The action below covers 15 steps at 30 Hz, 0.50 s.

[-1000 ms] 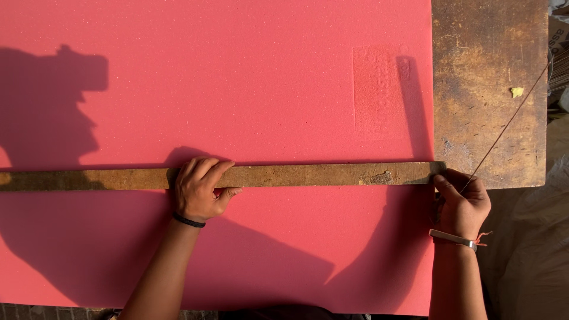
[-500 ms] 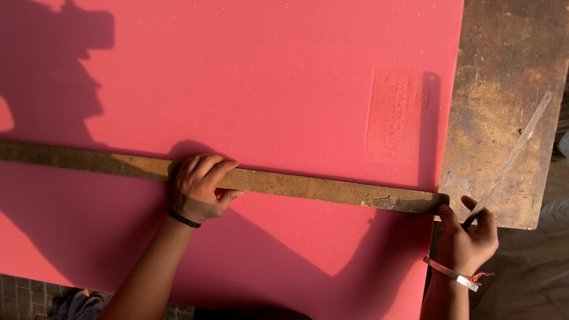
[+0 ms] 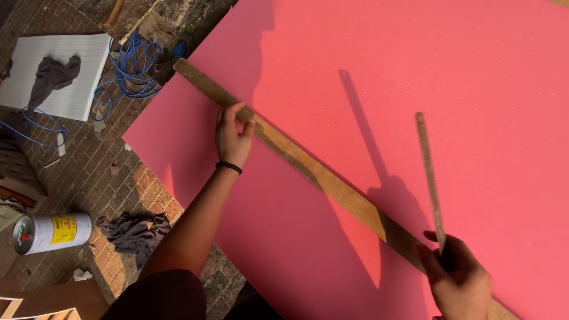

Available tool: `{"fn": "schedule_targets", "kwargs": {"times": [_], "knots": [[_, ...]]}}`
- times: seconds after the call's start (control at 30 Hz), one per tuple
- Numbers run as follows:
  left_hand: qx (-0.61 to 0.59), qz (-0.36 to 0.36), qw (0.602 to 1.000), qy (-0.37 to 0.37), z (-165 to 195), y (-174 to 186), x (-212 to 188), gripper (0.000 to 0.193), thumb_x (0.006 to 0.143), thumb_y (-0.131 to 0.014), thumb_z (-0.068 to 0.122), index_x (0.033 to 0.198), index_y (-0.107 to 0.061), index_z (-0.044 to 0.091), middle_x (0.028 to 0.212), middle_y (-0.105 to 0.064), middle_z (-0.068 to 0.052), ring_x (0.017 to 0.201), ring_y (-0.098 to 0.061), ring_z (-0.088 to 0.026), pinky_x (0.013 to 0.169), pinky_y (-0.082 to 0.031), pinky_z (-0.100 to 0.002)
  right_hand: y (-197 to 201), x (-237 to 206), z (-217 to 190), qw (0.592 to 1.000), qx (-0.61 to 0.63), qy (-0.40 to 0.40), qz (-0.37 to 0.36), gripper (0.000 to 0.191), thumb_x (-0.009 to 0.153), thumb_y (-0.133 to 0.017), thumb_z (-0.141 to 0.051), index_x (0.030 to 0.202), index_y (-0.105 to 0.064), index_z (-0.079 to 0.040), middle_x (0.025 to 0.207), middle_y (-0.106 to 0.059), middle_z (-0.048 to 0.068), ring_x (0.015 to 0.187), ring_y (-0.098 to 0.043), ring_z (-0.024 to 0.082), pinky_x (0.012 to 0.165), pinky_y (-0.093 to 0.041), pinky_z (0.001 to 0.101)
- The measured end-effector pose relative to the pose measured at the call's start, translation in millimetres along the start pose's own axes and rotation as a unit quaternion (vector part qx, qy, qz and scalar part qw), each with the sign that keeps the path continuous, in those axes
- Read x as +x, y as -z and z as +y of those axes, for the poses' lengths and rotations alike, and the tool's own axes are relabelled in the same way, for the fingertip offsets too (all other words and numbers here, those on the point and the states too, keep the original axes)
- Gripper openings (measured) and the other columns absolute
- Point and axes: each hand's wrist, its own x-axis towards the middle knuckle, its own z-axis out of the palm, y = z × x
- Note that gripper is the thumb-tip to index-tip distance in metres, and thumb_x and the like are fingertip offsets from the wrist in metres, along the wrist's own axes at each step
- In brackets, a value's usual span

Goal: The person measures a large pink foam sheet with a tape measure, aligns a wooden straightedge across it, and cuts the foam along the straightedge with a knife. They lift and bend the cut strip free, move pieces aside, and take further measurements on the remaining sheet.

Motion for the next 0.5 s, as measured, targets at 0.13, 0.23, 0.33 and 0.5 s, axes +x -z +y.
{"fn": "schedule_targets", "kwargs": {"times": [0.13, 0.23, 0.33, 0.5], "knots": [[0.002, 0.06, 0.998, 0.021, -152, 33, 126, 0.044, 0.093, -0.071, 0.012, 0.135, -0.059, 0.008, 0.138, -0.061, -0.012, 0.13, -0.058, -0.03, 0.106, -0.049, -0.043, -165, 14, -99, 0.993, -0.105, 0.039, -0.027, 0.051, 0.078, -0.083, -0.029, 0.126, -0.071, -0.014, 0.08, -0.076, 0.005, 0.074, -0.073, 0.015, 0.072, -0.057, 0.0334], [0.02, 0.066, 0.997, 0.046, -232, 51, 175, 0.047, 0.094, -0.074, 0.015, 0.137, -0.058, 0.007, 0.141, -0.062, -0.012, 0.132, -0.058, -0.03, 0.11, -0.047, -0.044, -234, 22, -137, 0.975, -0.22, -0.016, -0.034, 0.064, 0.079, -0.089, -0.037, 0.137, -0.068, -0.021, 0.085, -0.078, 0.01, 0.083, -0.076, 0.02, 0.077, -0.058, 0.0379], [0.04, 0.025, 0.996, 0.078, -284, 51, 213, 0.052, 0.098, -0.076, 0.019, 0.143, -0.054, 0.004, 0.145, -0.057, -0.017, 0.132, -0.052, -0.034, 0.108, -0.044, -0.046, -254, 34, -136, 0.965, -0.257, 0.048, -0.027, 0.079, 0.073, -0.086, -0.031, 0.146, -0.062, -0.014, 0.102, -0.079, 0.01, 0.088, -0.076, 0.022, 0.076, -0.058, 0.0378], [-0.125, -0.054, 0.961, 0.241, -306, 44, 224, 0.03, 0.101, -0.066, 0.021, 0.126, -0.074, 0.008, 0.115, -0.078, -0.007, 0.105, -0.072, -0.017, 0.094, -0.057, -0.033, -263, 30, -111, 0.975, -0.219, 0.032, 0.014, 0.065, 0.077, -0.084, -0.02, 0.139, -0.069, -0.012, 0.093, -0.079, 0.009, 0.085, -0.076, 0.014, 0.082, -0.06, 0.0293]]}}
